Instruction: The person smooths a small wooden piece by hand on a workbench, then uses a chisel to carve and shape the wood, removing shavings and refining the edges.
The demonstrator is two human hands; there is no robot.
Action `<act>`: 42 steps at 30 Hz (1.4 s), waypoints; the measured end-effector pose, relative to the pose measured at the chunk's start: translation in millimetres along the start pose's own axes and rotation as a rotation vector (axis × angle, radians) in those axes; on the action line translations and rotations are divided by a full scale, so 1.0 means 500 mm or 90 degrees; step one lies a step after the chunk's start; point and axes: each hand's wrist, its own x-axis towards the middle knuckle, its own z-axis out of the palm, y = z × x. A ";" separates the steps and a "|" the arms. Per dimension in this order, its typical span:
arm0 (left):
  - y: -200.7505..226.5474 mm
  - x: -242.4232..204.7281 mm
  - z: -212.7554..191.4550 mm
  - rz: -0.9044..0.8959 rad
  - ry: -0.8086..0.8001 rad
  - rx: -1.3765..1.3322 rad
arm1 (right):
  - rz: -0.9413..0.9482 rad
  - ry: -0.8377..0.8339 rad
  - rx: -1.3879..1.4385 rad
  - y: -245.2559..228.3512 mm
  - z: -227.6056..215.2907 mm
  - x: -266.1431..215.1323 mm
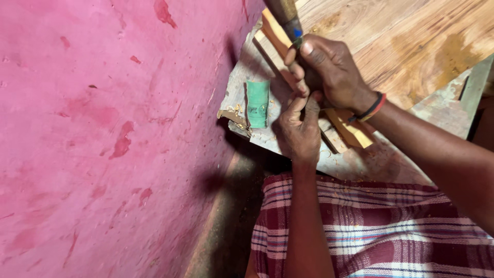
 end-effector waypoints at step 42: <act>0.022 0.012 0.015 -0.074 -0.031 -0.112 | 0.112 -0.020 0.128 -0.007 -0.043 0.024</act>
